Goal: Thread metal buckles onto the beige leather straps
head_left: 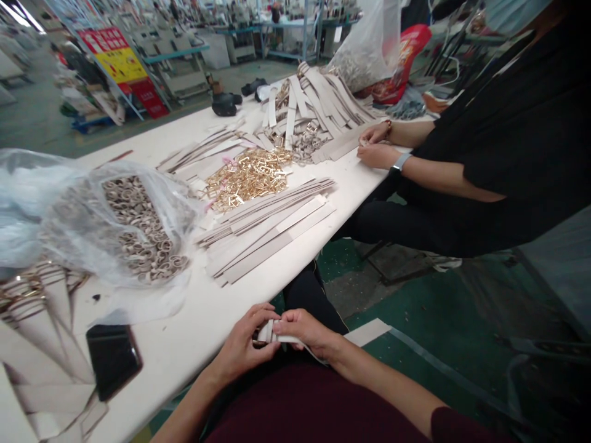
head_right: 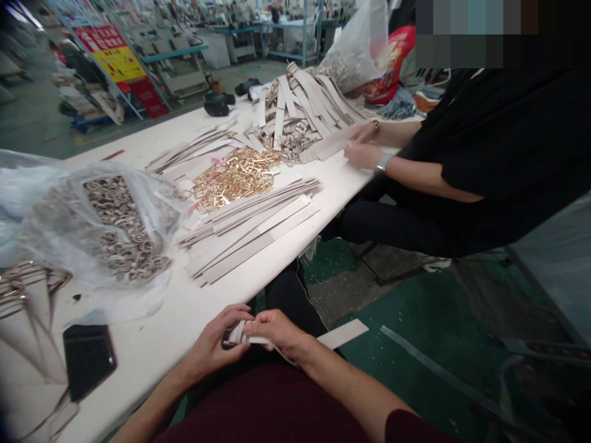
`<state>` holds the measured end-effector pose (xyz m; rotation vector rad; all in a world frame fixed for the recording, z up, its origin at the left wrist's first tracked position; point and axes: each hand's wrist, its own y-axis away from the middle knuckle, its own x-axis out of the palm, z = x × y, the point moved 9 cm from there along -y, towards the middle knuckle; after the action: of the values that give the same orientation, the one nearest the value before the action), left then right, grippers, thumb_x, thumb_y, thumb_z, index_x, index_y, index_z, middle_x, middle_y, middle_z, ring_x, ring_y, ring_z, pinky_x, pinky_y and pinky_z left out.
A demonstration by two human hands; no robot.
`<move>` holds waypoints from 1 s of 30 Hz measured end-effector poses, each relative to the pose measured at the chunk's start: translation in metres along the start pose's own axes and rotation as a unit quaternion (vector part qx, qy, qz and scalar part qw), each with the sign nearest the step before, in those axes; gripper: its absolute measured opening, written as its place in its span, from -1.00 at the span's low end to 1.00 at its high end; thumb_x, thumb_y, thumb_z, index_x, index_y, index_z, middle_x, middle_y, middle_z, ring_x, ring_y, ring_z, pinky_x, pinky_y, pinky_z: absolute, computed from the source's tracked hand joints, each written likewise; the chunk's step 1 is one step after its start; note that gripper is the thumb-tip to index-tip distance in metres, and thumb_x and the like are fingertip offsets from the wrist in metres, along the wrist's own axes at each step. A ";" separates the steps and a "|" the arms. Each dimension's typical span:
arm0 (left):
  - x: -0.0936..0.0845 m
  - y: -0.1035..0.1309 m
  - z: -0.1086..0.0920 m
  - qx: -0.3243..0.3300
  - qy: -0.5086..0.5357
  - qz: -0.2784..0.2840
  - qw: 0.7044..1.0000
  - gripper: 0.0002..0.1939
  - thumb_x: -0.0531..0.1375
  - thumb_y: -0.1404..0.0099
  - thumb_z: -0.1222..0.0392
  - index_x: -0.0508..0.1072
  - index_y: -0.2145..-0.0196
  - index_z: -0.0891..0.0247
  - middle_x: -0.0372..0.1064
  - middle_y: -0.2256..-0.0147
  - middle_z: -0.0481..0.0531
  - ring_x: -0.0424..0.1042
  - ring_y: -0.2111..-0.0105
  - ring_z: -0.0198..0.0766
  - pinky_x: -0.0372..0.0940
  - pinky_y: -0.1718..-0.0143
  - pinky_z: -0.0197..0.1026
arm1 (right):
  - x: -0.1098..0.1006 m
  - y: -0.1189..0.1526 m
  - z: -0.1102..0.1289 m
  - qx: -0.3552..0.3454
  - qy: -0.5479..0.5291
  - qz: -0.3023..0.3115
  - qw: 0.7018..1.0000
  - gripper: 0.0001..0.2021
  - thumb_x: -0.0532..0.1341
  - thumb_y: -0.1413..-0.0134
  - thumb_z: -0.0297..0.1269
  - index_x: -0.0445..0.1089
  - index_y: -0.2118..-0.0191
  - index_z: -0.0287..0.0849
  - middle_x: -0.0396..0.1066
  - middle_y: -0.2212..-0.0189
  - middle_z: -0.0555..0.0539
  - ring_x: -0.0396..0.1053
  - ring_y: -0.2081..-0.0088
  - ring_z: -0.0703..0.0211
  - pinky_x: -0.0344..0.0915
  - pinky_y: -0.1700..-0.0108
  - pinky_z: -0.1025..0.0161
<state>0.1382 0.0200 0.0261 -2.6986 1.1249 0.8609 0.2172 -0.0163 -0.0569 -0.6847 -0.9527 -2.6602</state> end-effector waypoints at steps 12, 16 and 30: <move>0.001 0.006 0.001 -0.026 0.009 0.054 0.998 -0.66 0.24 -0.04 0.19 0.35 0.18 0.22 0.30 0.11 0.08 0.30 0.14 -0.15 0.24 0.11 -0.17 | 0.009 0.006 -0.003 0.023 0.001 0.057 0.998 -0.57 0.41 0.31 -0.01 0.28 0.54 -0.26 0.21 0.76 0.16 -0.03 0.79 0.52 -0.18 0.78 0.46; 0.006 0.007 0.013 -0.083 0.063 0.080 0.991 -0.59 0.29 -0.04 0.06 0.33 0.16 0.23 0.31 0.30 -0.06 0.27 0.32 -0.27 0.22 0.29 -0.26 | 0.009 0.007 -0.005 0.043 -0.021 0.071 0.996 -0.58 0.40 0.29 -0.02 0.31 0.49 -0.27 0.22 0.74 0.15 -0.04 0.78 0.53 -0.19 0.77 0.47; 0.039 0.027 0.051 -0.225 0.348 0.096 0.905 -0.45 0.26 -0.08 -0.01 0.33 0.02 0.29 0.35 0.42 -0.04 0.29 0.61 -0.40 0.19 0.56 -0.31 | -0.002 0.003 -0.009 0.021 0.055 0.050 0.997 -0.61 0.40 0.27 -0.04 0.34 0.50 -0.29 0.26 0.68 0.10 0.07 0.69 0.48 -0.08 0.69 0.46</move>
<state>0.1185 -0.0089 -0.0339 -3.4736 1.4744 0.1411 0.2163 -0.0245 -0.0624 -0.5545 -0.9170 -2.5532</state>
